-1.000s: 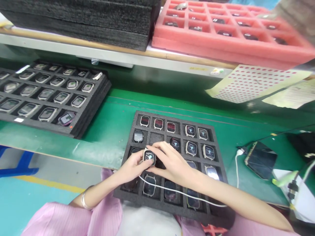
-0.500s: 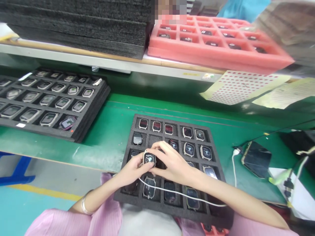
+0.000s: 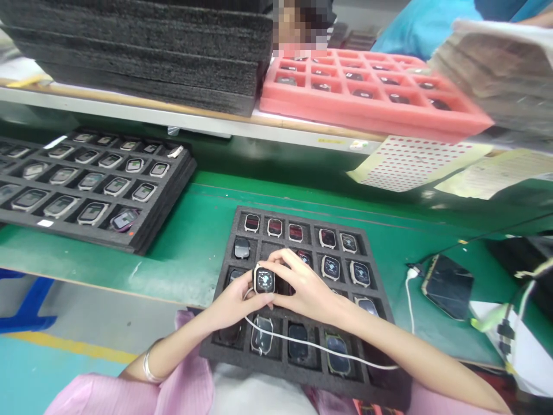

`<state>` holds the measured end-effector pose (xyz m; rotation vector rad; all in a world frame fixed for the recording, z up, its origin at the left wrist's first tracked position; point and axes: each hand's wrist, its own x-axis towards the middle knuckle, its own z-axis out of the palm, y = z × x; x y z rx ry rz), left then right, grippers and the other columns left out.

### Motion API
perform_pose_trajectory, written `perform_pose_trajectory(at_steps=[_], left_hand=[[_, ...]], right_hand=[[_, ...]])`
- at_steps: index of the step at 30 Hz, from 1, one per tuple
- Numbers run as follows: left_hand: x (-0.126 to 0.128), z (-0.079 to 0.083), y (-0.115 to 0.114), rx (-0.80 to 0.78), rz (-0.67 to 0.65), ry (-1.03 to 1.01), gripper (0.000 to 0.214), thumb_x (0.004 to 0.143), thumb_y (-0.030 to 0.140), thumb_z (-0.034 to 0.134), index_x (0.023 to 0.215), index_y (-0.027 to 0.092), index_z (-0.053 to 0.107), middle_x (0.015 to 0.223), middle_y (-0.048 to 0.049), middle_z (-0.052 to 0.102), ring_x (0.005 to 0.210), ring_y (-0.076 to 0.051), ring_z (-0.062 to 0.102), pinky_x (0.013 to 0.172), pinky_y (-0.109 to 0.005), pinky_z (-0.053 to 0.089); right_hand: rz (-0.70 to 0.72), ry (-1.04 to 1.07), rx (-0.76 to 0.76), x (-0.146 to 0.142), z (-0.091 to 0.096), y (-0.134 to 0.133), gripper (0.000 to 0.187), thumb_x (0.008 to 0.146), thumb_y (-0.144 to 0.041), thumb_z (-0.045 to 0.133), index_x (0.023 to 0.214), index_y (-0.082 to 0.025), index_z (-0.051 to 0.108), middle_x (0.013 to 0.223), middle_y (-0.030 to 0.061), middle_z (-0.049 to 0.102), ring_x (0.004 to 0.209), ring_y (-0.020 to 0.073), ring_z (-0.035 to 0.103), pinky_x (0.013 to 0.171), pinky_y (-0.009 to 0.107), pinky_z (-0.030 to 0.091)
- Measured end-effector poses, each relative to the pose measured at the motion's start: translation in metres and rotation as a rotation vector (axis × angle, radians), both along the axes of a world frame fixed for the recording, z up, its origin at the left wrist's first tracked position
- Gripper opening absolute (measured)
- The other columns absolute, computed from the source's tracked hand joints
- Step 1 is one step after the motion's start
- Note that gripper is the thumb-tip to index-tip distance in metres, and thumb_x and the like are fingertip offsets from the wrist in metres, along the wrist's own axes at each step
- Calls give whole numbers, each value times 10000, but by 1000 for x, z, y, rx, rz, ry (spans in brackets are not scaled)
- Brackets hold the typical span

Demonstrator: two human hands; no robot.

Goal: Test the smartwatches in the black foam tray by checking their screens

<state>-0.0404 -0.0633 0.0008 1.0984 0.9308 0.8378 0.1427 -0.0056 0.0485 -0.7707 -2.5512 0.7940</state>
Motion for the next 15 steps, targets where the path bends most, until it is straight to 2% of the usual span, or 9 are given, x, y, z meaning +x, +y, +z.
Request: perform_pose_trajectory(at_steps=[4,6,9,12,15], left_hand=[[-1,-1,0,50,36,33,303,871,357,575,1091,150,581,908,-37,620,820,-169,555,736,-274,453],[-3,-1,0,39,53,29,289,860,380,587,1040,154,594,782,-8,585,728,-152,534,651,-249,438],[-5,0,0,-21,32,-15,297,833,415,620,970,154,591,581,56,437,525,-100,421,500,-213,348],[-7,2,1,-75,16,-65,323,811,444,641,915,145,578,535,85,352,436,-60,294,439,-208,257],[-6,5,2,-112,20,-85,360,792,471,653,913,141,573,519,96,338,413,-50,257,430,-215,221]], right_hand=[[27,-29,7,-3,-5,-1,451,814,-189,667,1241,-189,524,1083,113,523,1005,255,524,833,407,508],[26,-14,11,-6,-9,-3,414,839,-207,643,1235,-187,522,1053,108,554,981,253,537,822,410,505],[29,44,39,-9,-16,-5,392,829,-193,633,1206,-182,528,983,89,607,929,247,566,809,414,496],[24,90,75,-11,-23,-5,394,824,-209,621,1202,-157,524,927,87,631,869,241,580,770,405,493],[15,120,90,-11,-27,-3,381,834,-236,612,1194,-142,529,895,88,635,834,236,580,746,397,493]])
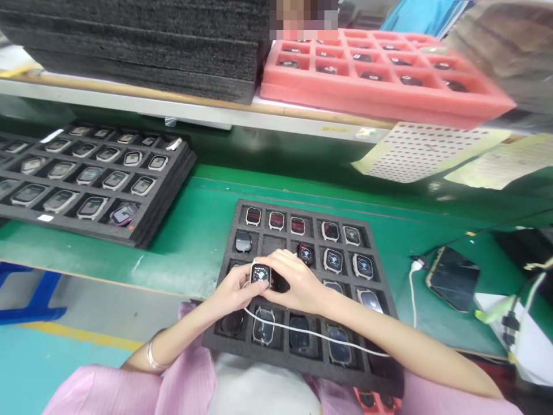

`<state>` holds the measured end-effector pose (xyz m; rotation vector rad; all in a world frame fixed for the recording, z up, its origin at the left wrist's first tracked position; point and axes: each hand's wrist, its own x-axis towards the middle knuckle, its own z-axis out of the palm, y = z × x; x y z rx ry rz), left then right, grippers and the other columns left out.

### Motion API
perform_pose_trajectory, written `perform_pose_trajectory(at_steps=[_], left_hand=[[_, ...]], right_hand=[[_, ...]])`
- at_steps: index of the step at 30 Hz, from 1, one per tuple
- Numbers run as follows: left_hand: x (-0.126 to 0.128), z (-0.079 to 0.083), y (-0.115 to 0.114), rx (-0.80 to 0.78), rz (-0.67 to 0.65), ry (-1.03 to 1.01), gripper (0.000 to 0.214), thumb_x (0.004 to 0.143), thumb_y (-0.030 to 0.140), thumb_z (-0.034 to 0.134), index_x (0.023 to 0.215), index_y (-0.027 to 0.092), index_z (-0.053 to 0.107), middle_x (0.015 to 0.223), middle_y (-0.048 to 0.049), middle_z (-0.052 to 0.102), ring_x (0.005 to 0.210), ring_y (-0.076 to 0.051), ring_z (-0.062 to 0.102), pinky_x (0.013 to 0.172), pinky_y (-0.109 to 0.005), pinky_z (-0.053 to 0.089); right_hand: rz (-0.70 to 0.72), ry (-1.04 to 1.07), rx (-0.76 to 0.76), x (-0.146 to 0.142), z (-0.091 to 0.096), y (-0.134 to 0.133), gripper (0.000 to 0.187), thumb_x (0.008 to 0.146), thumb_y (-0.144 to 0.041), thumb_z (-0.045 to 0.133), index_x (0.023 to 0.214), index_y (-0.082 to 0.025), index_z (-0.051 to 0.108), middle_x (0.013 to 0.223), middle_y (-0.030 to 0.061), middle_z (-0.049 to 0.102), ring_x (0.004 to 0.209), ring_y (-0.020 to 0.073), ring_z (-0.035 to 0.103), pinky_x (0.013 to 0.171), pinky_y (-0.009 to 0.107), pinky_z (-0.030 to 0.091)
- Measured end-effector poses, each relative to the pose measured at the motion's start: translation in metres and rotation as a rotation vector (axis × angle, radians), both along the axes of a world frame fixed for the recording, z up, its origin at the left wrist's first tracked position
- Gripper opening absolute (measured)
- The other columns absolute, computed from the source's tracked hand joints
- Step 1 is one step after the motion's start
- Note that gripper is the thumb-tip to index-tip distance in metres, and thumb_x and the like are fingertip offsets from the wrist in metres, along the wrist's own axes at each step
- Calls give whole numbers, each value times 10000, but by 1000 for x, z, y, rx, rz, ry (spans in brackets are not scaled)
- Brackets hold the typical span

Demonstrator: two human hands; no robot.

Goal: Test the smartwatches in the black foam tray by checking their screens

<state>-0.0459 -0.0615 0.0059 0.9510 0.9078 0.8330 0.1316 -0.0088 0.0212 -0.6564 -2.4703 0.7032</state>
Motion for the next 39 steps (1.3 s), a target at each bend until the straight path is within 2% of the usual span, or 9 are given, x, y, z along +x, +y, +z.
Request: perform_pose_trajectory(at_steps=[8,13,17,20,24,29,34,37,39], left_hand=[[2,1,0,37,18,37,344,810,440,645,973,143,591,494,99,344,418,-64,302,446,-213,260],[6,-4,1,91,76,68,324,807,403,655,988,142,593,686,17,550,627,-116,502,559,-215,384],[7,-10,2,48,91,64,413,770,414,692,1054,147,555,718,22,552,543,-79,438,489,-197,333],[7,-12,1,13,126,47,422,778,452,670,1026,139,535,669,47,506,470,-51,359,442,-192,267],[8,-9,0,-20,167,12,393,768,461,673,944,147,516,663,52,514,455,-40,364,437,-189,261],[6,-3,1,-33,78,-19,358,786,454,638,929,146,527,615,56,521,363,-20,252,361,-189,166],[1,-3,-8,54,-12,-36,310,795,352,664,1007,138,589,683,26,559,525,-65,441,479,-181,338],[1,-2,-26,80,-70,-43,298,802,346,669,1012,140,623,826,-25,614,690,-118,550,612,-217,436],[2,1,-40,60,-110,-20,388,803,369,669,1131,169,614,991,-63,645,806,-169,595,703,-264,481]], right_hand=[[37,44,14,2,-7,4,375,854,-259,620,1194,-130,529,883,89,637,810,226,577,754,392,495],[55,96,-72,5,-3,8,387,852,-244,640,1211,-145,532,993,109,600,924,235,570,811,393,500],[-13,134,-152,11,4,21,372,842,-290,682,1171,-170,557,1058,95,548,1001,223,566,889,374,484],[-131,46,-77,15,3,32,350,853,-340,673,1147,-190,553,1062,84,561,1020,231,566,909,386,480],[-168,-84,4,21,-3,39,354,858,-312,657,1170,-185,546,1083,106,562,1032,270,549,920,451,463],[-203,-221,92,25,-4,39,424,834,-329,673,1189,-126,559,1125,167,552,1034,341,514,891,539,433],[-137,-394,108,17,15,40,565,774,-274,738,1278,-137,522,1194,163,540,1072,336,514,895,494,439],[-103,-591,61,7,34,39,493,818,-260,687,1268,-133,531,1174,167,560,1095,333,523,921,476,424],[-117,-671,50,1,43,35,356,826,-261,670,1135,-96,608,1042,176,612,987,332,583,847,446,462]])
